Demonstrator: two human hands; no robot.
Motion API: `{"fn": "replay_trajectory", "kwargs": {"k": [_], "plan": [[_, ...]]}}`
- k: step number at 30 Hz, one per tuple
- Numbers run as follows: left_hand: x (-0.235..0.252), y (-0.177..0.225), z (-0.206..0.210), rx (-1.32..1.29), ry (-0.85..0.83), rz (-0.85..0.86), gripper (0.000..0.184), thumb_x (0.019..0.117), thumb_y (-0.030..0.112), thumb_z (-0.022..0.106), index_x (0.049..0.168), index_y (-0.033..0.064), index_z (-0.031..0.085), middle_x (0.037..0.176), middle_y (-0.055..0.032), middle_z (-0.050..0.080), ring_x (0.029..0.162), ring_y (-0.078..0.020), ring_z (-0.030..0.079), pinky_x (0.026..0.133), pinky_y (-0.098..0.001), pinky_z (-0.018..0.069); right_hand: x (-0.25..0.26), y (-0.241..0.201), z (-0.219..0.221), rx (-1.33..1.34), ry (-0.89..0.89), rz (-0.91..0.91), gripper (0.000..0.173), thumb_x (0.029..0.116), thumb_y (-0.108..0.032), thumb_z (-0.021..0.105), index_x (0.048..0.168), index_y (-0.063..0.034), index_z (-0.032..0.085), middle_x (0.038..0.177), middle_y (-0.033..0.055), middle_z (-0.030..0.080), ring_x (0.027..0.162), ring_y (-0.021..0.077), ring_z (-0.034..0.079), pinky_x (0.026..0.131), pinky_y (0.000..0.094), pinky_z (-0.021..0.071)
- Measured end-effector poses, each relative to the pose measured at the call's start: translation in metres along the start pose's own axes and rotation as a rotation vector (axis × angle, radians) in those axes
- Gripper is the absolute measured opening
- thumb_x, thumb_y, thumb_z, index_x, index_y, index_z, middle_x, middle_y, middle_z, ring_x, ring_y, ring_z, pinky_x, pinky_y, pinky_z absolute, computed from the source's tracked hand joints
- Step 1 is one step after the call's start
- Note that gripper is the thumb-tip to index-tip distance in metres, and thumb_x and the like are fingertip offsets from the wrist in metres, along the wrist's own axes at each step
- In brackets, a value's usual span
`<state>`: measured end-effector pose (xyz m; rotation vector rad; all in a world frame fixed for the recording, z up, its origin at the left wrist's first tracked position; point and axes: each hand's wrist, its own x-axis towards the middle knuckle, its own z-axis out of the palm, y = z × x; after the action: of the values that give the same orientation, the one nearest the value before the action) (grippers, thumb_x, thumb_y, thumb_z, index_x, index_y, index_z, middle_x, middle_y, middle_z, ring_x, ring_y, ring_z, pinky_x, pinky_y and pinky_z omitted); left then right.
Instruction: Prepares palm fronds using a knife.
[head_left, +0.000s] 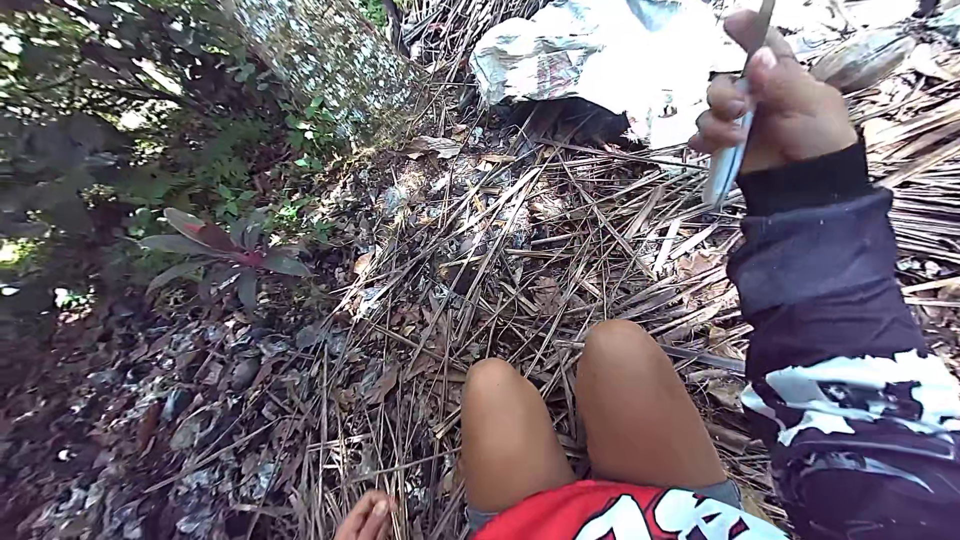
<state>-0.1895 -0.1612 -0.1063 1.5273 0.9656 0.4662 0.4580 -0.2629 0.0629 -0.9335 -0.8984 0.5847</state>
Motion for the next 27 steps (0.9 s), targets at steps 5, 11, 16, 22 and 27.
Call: {"fn": "replay_trajectory", "kwargs": {"k": [5,11,16,22,27], "plan": [[0.068,0.071,0.086,-0.112,0.002,0.023,0.014,0.098,0.024,0.056,0.093,0.0197,0.068,0.058,0.0185,0.054,0.047,0.007,0.047,0.047,-0.0122,0.0413,-0.084,0.068,0.114,-0.305,-0.388,0.376,0.053,0.1002,-0.017,0.052,0.151,-0.0071,0.043,0.073,-0.002,0.059,0.053,0.0012,0.048,0.051,0.0204,0.044],[0.104,0.119,0.134,-0.345,-0.252,0.092,0.009,0.0983,0.024,0.062,0.094,0.0192,0.069,0.06,0.0163,0.06,0.049,0.0061,0.053,0.049,-0.0115,0.0447,-0.119,0.111,0.162,0.084,-0.765,0.608,0.053,0.1007,-0.023,0.05,0.15,-0.0064,0.042,0.073,-0.0119,0.054,0.055,-0.0051,0.046,0.052,0.0126,0.0407],[0.099,0.1,0.118,-0.369,-0.419,0.106,0.018,0.098,0.039,0.066,0.097,0.0221,0.073,0.068,0.0138,0.068,0.059,0.0042,0.062,0.058,-0.0137,0.0523,-0.082,0.095,0.127,0.193,-0.569,0.37,0.048,0.1008,-0.031,0.056,0.147,-0.02,0.049,0.063,-0.0125,0.052,0.05,-0.0037,0.046,0.048,0.0135,0.0415],[0.104,0.096,0.115,-0.566,-0.568,0.042,0.015,0.098,0.037,0.067,0.095,0.0236,0.072,0.06,0.0165,0.059,0.052,0.0061,0.056,0.054,-0.0127,0.0476,-0.123,0.103,0.167,0.059,-0.766,0.59,0.052,0.0999,-0.02,0.052,0.149,-0.0061,0.043,0.076,-0.0087,0.056,0.057,-0.0033,0.047,0.053,0.0151,0.0413],[0.102,0.078,0.092,-0.664,-0.761,-0.024,0.014,0.1008,0.034,0.063,0.097,0.0231,0.071,0.06,0.0172,0.056,0.053,0.005,0.055,0.057,-0.014,0.0496,-0.099,0.087,0.146,0.048,-0.67,0.446,0.04,0.0999,-0.028,0.054,0.136,-0.0118,0.059,0.071,-0.0144,0.055,0.054,-0.0084,0.044,0.051,0.0103,0.0382]]}}
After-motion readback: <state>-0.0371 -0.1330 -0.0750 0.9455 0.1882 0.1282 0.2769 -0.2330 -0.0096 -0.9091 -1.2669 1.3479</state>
